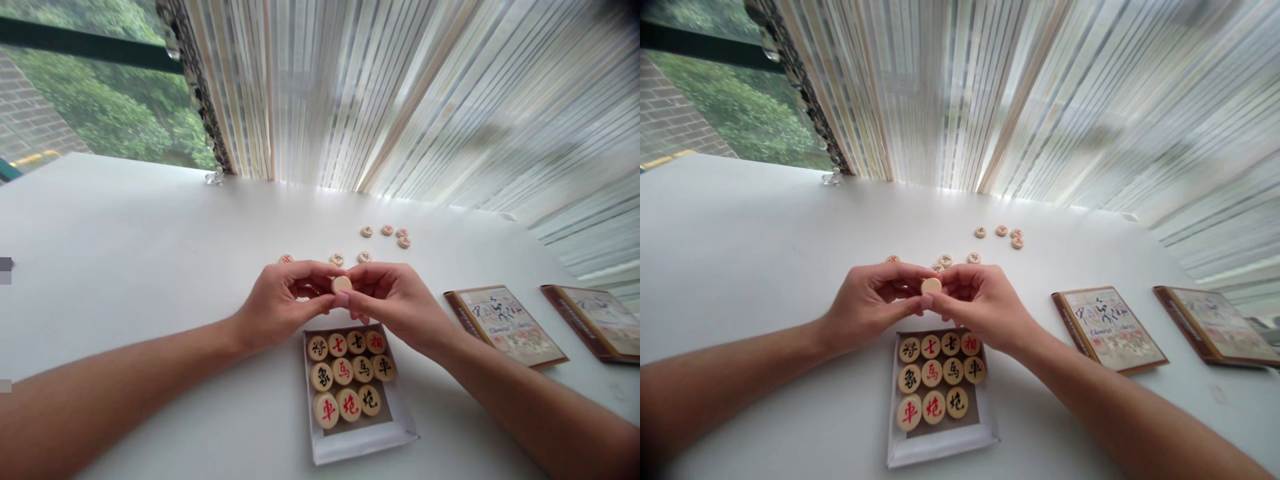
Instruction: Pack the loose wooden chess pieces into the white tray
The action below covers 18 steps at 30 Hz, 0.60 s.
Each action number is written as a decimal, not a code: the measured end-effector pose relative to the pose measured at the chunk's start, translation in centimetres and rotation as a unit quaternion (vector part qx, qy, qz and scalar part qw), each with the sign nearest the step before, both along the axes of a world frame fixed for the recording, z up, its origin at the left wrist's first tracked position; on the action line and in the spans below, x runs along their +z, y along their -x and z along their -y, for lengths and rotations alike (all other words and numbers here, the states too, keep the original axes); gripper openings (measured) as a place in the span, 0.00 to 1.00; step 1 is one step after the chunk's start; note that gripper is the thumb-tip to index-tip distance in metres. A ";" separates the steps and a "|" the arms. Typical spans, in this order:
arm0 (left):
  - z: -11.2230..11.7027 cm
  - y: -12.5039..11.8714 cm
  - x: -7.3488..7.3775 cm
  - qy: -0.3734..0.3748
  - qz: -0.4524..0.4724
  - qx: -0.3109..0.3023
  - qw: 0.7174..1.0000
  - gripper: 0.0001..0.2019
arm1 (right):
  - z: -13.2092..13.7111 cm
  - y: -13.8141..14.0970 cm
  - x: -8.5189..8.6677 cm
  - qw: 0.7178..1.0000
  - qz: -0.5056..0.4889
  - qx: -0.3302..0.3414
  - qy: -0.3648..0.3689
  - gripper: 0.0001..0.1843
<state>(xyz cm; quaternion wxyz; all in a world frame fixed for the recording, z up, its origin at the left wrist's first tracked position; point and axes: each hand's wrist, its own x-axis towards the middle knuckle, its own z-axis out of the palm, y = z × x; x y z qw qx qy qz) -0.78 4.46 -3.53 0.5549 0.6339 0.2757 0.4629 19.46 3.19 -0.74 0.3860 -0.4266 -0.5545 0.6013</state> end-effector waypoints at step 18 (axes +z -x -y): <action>0.1 -0.1 0.6 -0.011 0.036 -0.007 0.999 0.13 | -0.1 -0.3 -0.1 0.993 -0.101 0.050 0.042 0.11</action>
